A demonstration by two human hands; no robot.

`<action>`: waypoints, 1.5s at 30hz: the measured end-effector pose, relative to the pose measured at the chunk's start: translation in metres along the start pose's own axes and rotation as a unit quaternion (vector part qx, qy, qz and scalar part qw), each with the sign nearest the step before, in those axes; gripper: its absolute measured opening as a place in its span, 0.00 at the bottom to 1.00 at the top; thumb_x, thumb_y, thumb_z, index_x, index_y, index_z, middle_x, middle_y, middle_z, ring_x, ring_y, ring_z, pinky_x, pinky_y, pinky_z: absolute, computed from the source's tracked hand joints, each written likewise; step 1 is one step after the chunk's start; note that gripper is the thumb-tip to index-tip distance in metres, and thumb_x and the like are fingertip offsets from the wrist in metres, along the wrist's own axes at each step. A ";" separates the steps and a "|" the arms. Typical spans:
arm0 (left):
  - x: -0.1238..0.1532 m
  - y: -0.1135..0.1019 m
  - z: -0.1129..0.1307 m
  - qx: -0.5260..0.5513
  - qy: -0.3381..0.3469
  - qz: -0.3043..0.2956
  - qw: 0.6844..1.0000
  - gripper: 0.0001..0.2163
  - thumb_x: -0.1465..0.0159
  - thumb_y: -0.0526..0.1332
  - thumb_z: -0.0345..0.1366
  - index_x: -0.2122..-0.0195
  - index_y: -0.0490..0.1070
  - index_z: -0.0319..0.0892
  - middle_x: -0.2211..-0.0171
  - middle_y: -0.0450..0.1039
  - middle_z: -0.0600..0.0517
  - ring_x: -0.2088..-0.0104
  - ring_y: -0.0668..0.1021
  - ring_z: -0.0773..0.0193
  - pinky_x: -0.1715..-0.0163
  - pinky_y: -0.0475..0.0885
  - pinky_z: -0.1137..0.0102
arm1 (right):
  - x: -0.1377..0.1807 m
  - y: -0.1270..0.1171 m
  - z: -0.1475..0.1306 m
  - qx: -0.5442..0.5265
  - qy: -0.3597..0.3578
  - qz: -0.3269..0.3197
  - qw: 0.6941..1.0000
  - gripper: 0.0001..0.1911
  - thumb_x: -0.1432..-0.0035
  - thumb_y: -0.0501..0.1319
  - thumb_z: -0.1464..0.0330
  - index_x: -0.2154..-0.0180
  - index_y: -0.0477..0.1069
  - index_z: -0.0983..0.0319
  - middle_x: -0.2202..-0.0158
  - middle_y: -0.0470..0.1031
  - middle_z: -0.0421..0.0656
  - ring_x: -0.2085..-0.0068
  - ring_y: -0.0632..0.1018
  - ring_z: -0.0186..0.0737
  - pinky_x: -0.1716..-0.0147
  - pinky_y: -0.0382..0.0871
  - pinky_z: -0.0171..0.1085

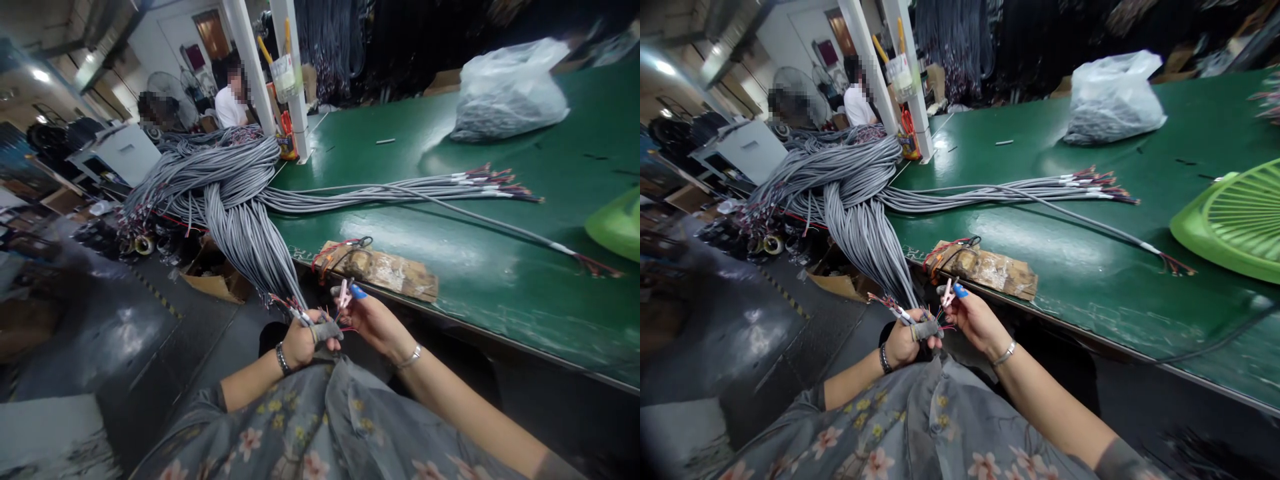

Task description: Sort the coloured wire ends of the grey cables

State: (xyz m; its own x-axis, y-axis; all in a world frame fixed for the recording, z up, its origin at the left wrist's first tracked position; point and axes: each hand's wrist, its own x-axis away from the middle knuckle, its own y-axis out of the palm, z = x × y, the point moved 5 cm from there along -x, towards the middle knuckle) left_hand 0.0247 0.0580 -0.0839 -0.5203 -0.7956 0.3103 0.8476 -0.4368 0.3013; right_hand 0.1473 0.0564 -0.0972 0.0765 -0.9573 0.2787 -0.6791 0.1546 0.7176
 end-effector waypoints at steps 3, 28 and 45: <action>-0.005 0.004 0.002 0.019 0.004 0.011 1.000 0.21 0.61 0.72 0.52 0.81 0.70 0.37 0.89 0.67 0.53 0.84 0.72 0.66 0.81 0.65 0.72 | 0.002 0.000 -0.003 0.042 -0.038 0.025 0.998 0.21 0.60 0.71 0.51 0.75 0.75 0.61 0.78 0.71 0.38 0.77 0.67 0.31 0.76 0.64 0.33; -0.005 0.001 -0.005 -0.025 0.005 0.005 1.000 0.17 0.55 0.71 0.48 0.81 0.72 0.38 0.88 0.68 0.52 0.83 0.73 0.66 0.80 0.66 0.72 | -0.003 -0.006 0.007 -0.049 -0.003 -0.006 0.999 0.19 0.51 0.67 0.50 0.70 0.76 0.59 0.70 0.78 0.42 0.70 0.75 0.37 0.70 0.69 0.36; -0.001 0.012 0.009 -0.021 0.029 0.075 0.997 0.19 0.54 0.69 0.51 0.83 0.68 0.40 0.90 0.65 0.54 0.84 0.72 0.65 0.80 0.65 0.71 | -0.001 -0.003 0.004 -0.035 -0.009 -0.014 0.999 0.15 0.52 0.70 0.56 0.69 0.76 0.60 0.77 0.72 0.39 0.77 0.69 0.34 0.77 0.65 0.34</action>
State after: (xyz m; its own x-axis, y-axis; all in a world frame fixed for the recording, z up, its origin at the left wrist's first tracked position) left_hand 0.0340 0.0571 -0.0729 -0.3812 -0.8757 0.2962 0.9197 -0.3267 0.2177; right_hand 0.1463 0.0556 -0.1018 0.0812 -0.9654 0.2480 -0.6240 0.1448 0.7679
